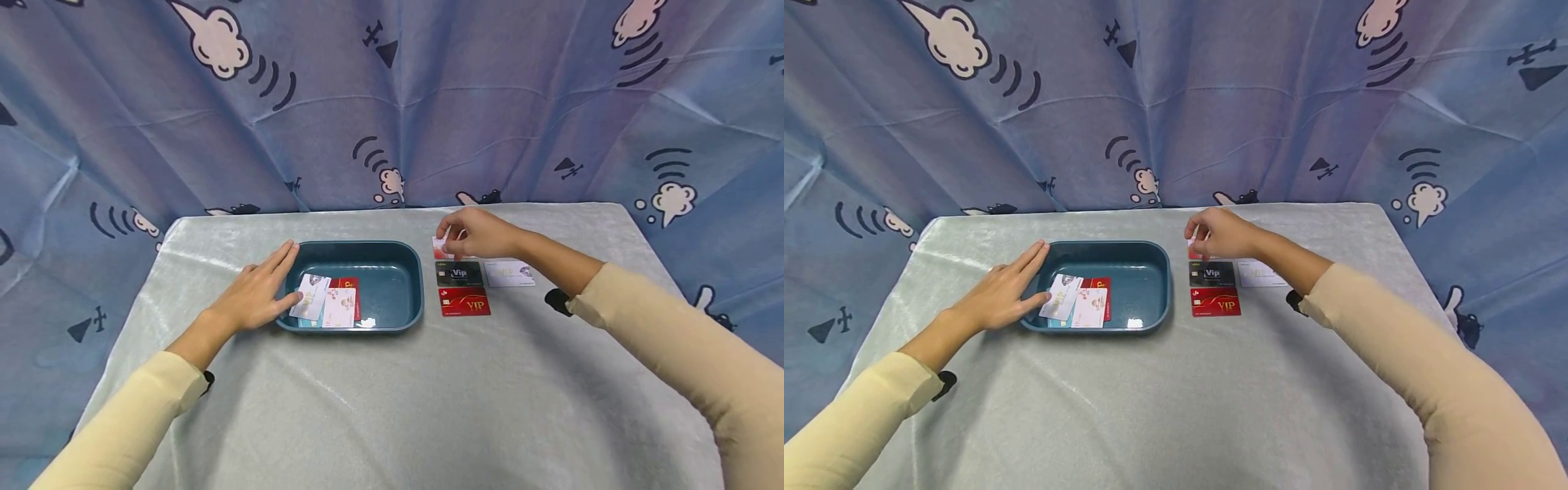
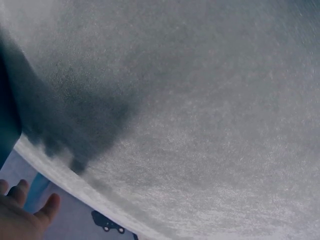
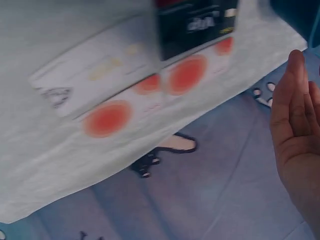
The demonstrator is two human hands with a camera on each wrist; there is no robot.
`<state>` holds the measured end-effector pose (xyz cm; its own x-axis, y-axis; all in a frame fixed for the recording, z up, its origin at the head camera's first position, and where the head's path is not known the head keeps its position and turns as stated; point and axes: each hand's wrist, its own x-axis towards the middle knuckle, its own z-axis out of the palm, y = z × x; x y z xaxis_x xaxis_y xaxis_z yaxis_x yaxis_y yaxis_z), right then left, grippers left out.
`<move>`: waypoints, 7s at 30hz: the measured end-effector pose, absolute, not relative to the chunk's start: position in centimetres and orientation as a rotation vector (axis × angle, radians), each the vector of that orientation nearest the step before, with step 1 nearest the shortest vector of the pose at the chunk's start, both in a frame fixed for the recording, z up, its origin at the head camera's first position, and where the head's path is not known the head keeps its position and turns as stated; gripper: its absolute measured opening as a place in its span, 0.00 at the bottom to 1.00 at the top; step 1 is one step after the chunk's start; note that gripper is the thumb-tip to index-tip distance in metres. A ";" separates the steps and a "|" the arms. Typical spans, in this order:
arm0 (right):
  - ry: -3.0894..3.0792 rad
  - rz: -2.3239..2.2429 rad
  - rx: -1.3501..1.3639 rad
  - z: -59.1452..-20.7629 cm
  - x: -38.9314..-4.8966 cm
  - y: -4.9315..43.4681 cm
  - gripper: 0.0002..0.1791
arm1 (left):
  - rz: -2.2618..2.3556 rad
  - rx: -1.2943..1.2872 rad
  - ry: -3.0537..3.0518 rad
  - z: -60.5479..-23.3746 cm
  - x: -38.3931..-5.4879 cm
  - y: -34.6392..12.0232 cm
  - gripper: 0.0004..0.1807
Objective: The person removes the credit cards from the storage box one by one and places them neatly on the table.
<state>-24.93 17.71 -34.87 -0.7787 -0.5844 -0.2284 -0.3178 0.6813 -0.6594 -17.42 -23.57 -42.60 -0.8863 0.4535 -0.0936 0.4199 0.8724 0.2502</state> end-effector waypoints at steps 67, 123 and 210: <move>2.099 -0.500 -0.818 -38.3 -23.7 -0.3 0.28 | 0.339 0.725 2.908 -42.6 -17.6 -23.8 0.47; 2.276 -0.622 -0.932 -35.0 -21.4 7.7 0.22 | 0.340 0.663 2.893 -42.6 -17.4 -23.4 0.49; 2.478 -0.868 -0.485 -41.5 -18.4 33.4 0.18 | 0.334 0.654 2.890 -42.7 -17.5 -23.4 0.48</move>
<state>-18.43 33.36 -41.45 -0.8286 -0.4662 -0.3100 -0.1711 0.7380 -0.6527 -17.47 -23.38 -42.68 -0.8917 0.4401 -0.1054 0.4044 0.8795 0.2509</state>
